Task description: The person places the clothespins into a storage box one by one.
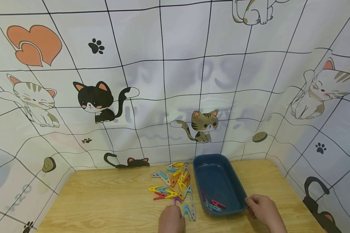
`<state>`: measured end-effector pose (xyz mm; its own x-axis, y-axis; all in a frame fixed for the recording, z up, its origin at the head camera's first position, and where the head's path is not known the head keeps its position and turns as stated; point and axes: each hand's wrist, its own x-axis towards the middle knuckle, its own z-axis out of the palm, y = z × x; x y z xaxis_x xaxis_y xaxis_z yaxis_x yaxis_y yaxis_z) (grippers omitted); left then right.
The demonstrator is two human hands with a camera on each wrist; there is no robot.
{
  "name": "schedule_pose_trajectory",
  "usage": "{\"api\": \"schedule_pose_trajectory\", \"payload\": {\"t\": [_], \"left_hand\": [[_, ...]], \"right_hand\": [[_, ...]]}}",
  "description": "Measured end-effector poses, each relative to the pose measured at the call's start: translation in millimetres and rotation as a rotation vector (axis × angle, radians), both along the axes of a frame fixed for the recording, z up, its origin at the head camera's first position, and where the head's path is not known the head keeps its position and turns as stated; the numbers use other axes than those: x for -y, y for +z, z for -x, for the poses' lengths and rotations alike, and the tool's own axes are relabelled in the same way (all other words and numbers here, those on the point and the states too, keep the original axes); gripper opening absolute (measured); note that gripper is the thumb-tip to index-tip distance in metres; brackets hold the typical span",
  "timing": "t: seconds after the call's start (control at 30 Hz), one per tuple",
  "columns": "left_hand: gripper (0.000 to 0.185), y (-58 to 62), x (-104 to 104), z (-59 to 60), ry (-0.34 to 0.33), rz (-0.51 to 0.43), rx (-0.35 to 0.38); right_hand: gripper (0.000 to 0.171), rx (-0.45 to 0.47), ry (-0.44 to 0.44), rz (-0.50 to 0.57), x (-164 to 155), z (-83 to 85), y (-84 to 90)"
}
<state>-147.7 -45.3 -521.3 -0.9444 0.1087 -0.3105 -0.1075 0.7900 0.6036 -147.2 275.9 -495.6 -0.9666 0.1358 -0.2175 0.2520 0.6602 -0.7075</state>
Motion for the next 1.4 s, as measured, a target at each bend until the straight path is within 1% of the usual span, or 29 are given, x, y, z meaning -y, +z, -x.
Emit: {"api": "schedule_pose_trajectory", "payload": {"t": [0.1,0.2,0.43,0.7,0.9,1.0,1.27,1.4], "left_hand": [[0.018,2.3,-0.1,0.1,0.010,0.008,-0.004],[0.018,4.7,0.3,-0.9,0.024,0.019,-0.039],[0.024,5.8,2.8,-4.2,0.040,0.001,-0.201],[0.029,10.0,-0.2,-4.1,0.090,-0.024,-0.294],[0.021,13.3,-4.9,-5.8,0.110,-0.053,-0.386],[0.020,15.7,-8.6,-7.0,0.112,-0.078,-0.432],[0.024,23.8,-24.7,-8.9,0.117,-0.085,-0.468],[0.023,27.1,-34.4,-9.4,0.110,-0.085,-0.508]], "right_hand": [[0.028,-0.001,-0.001,-0.001,0.1,0.4,0.1],[0.028,0.000,-0.001,-0.002,0.3,0.5,0.3],[0.029,0.003,-0.002,-0.004,0.5,0.5,0.2],[0.029,0.009,0.001,-0.011,0.0,1.1,-0.7],[0.029,0.009,-0.005,-0.004,0.9,1.0,0.0],[0.029,0.013,-0.004,-0.005,1.0,1.4,0.2],[0.030,0.018,0.002,-0.011,0.4,1.7,0.1],[0.030,0.016,0.006,-0.020,0.2,1.3,0.2]]}}
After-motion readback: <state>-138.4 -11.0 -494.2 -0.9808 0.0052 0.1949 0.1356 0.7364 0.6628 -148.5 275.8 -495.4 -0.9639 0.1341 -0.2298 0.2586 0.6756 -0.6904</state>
